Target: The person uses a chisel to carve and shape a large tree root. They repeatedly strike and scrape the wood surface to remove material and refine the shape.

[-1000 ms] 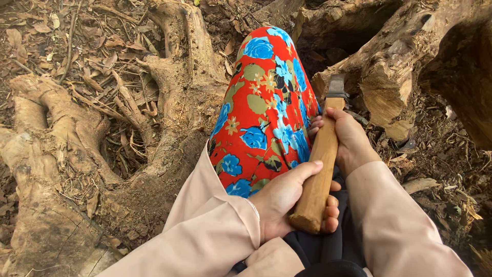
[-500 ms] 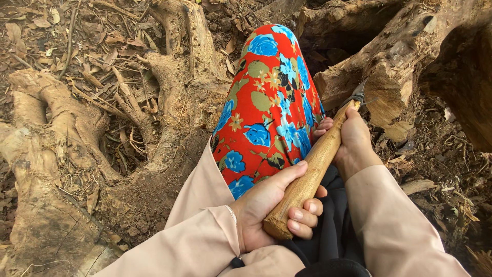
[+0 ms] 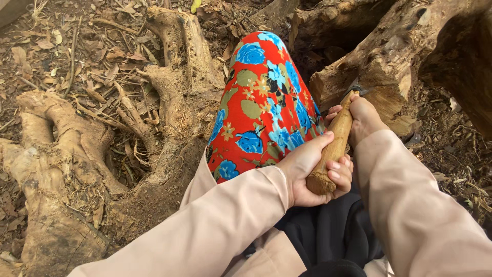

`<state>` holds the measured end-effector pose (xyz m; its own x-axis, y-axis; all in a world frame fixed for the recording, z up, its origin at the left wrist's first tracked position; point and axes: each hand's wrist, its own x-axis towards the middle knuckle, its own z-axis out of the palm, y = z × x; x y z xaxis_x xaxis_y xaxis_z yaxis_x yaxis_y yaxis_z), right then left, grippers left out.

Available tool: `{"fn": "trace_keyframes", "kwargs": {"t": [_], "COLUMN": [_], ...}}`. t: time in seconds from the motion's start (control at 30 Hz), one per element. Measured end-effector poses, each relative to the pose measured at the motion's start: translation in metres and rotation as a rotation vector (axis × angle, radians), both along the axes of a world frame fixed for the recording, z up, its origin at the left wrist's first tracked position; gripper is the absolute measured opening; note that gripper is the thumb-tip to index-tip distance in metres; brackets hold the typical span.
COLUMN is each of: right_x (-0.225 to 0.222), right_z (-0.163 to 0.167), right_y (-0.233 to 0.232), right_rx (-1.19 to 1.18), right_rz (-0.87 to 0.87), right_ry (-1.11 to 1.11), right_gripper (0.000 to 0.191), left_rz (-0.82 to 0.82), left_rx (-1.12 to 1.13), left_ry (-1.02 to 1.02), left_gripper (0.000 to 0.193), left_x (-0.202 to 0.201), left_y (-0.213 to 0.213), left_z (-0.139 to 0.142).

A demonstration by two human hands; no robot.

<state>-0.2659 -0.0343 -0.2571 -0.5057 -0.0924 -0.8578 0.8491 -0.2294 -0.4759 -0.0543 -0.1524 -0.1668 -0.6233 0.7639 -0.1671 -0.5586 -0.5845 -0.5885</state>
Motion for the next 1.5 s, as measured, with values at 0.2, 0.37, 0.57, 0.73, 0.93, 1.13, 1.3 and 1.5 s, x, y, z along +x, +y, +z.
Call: {"fn": "trace_keyframes", "kwargs": {"t": [0.2, 0.37, 0.57, 0.73, 0.93, 1.13, 1.3, 1.5], "right_x": [0.050, 0.091, 0.079, 0.073, 0.014, 0.023, 0.059, 0.023], "right_z": [0.013, 0.041, 0.058, 0.036, 0.019, 0.035, 0.035, 0.037], "right_y": [-0.004, -0.021, -0.036, -0.030, -0.028, -0.013, -0.008, -0.033], "right_rx": [-0.063, -0.017, 0.035, 0.035, 0.007, -0.050, -0.106, -0.053], "right_rz": [-0.011, -0.051, -0.035, -0.082, -0.060, 0.001, -0.054, -0.099], "right_ry": [-0.013, 0.005, 0.107, 0.060, 0.050, 0.037, 0.020, 0.075], "right_gripper": [0.044, 0.052, 0.051, 0.051, 0.046, 0.033, 0.044, 0.040], "left_rz": [0.015, 0.056, 0.074, 0.026, 0.040, -0.001, 0.053, -0.050], "left_rx": [-0.121, -0.150, -0.131, -0.130, -0.050, -0.113, -0.128, -0.091], "left_ry": [0.014, 0.101, 0.141, 0.110, 0.070, 0.010, 0.130, 0.079], "left_gripper": [0.049, 0.048, 0.050, 0.050, 0.051, 0.050, 0.049, 0.051], "left_x": [0.061, 0.106, 0.090, 0.083, 0.020, 0.029, 0.074, 0.022], "left_y": [-0.013, -0.027, -0.041, -0.043, -0.026, -0.015, -0.026, -0.040], "left_z": [0.005, 0.004, 0.015, 0.010, -0.008, 0.013, 0.026, 0.005]}}
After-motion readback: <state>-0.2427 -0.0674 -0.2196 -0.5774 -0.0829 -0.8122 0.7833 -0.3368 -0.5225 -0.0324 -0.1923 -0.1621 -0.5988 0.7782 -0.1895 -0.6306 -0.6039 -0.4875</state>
